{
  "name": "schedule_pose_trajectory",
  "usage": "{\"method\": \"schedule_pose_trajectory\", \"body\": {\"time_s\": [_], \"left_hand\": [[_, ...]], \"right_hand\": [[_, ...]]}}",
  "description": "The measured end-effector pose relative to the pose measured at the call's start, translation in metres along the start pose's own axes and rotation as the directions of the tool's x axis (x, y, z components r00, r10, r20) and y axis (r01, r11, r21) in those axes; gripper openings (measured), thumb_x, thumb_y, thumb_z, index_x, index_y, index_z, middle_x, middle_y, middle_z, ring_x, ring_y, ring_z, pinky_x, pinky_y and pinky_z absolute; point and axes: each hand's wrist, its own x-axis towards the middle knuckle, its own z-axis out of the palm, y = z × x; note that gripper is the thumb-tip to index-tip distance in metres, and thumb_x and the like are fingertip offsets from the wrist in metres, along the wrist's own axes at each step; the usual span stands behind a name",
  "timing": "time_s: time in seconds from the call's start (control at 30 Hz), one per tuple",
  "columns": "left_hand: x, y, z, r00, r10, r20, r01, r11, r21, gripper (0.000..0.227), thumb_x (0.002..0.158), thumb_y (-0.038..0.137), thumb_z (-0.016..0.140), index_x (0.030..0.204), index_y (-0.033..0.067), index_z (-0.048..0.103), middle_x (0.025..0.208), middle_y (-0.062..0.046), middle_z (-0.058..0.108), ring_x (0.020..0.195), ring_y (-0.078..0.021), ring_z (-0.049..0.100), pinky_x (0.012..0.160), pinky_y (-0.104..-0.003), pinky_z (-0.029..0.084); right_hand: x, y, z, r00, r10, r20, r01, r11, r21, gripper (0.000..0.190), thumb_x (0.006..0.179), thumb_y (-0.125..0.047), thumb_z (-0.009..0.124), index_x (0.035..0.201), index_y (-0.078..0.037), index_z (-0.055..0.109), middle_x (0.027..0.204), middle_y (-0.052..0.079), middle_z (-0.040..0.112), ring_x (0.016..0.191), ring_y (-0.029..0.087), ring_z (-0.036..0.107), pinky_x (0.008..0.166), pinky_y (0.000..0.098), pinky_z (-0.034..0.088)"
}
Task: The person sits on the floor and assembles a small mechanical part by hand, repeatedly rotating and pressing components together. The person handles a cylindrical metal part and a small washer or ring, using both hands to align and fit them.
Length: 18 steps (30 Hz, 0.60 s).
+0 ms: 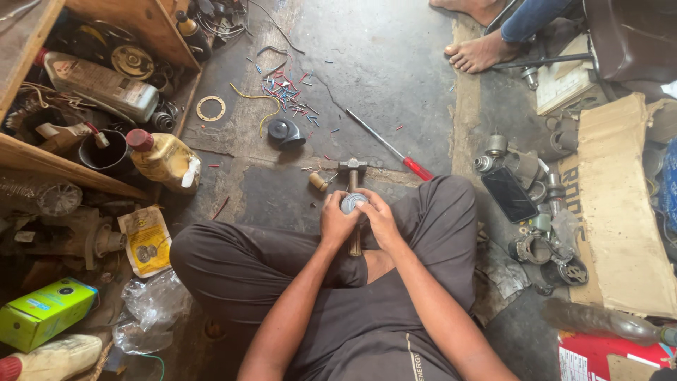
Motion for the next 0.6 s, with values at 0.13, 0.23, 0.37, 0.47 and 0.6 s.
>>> {"method": "schedule_pose_trajectory", "body": {"time_s": [0.13, 0.23, 0.37, 0.47, 0.6], "left_hand": [[0.000, -0.005, 0.001, 1.000, -0.001, 0.003, 0.001, 1.000, 0.016, 0.040, 0.076, 0.027, 0.082, 0.106, 0.0065, 0.066, 0.103, -0.016, 0.067, 0.097, -0.0375, 0.067, 0.081, -0.045, 0.054], [0.001, -0.007, 0.004, 0.998, -0.059, 0.019, 0.059, 0.998, 0.009, 0.040, 0.076, 0.029, 0.082, 0.106, 0.0068, 0.067, 0.103, -0.016, 0.067, 0.097, -0.0368, 0.067, 0.081, -0.045, 0.054], [0.000, -0.012, 0.006, 0.998, -0.056, 0.019, 0.055, 0.998, 0.022, 0.041, 0.077, 0.029, 0.082, 0.107, 0.0060, 0.066, 0.104, -0.016, 0.068, 0.097, -0.0364, 0.067, 0.081, -0.045, 0.053], [0.002, -0.018, 0.008, 0.999, -0.053, 0.008, 0.054, 0.995, -0.090, 0.037, 0.082, 0.030, 0.081, 0.106, 0.0037, 0.068, 0.098, -0.014, 0.071, 0.090, -0.0298, 0.070, 0.077, -0.041, 0.055], [0.004, -0.021, 0.008, 0.951, -0.274, 0.145, 0.309, 0.869, -0.387, 0.036, 0.089, 0.033, 0.078, 0.104, 0.0021, 0.069, 0.083, -0.008, 0.074, 0.066, -0.0160, 0.069, 0.055, -0.031, 0.052]], "right_hand": [[-0.001, 0.002, 0.000, 1.000, -0.001, 0.012, 0.001, 1.000, 0.004, 0.042, 0.097, -0.017, 0.065, 0.136, 0.000, 0.059, 0.123, 0.006, 0.067, 0.116, 0.012, 0.059, 0.103, 0.0275, 0.045], [0.001, 0.001, 0.000, 1.000, -0.010, 0.015, 0.009, 1.000, 0.010, 0.044, 0.097, -0.017, 0.066, 0.137, 0.000, 0.059, 0.124, 0.006, 0.066, 0.116, 0.012, 0.060, 0.103, 0.0277, 0.045], [0.000, 0.002, 0.000, 1.000, -0.019, 0.016, 0.019, 1.000, 0.002, 0.045, 0.097, -0.018, 0.066, 0.138, 0.001, 0.058, 0.125, 0.006, 0.066, 0.117, 0.012, 0.060, 0.103, 0.0274, 0.045], [0.000, 0.008, -0.002, 0.999, -0.035, 0.005, 0.035, 0.999, -0.023, 0.043, 0.101, -0.022, 0.060, 0.138, 0.000, 0.058, 0.126, 0.006, 0.065, 0.117, 0.011, 0.059, 0.102, 0.0272, 0.045], [0.006, 0.015, -0.007, 0.999, 0.046, -0.027, -0.042, 0.988, 0.148, 0.043, 0.108, -0.028, 0.047, 0.137, 0.001, 0.061, 0.123, 0.009, 0.067, 0.110, 0.015, 0.062, 0.094, 0.0293, 0.047]]}}
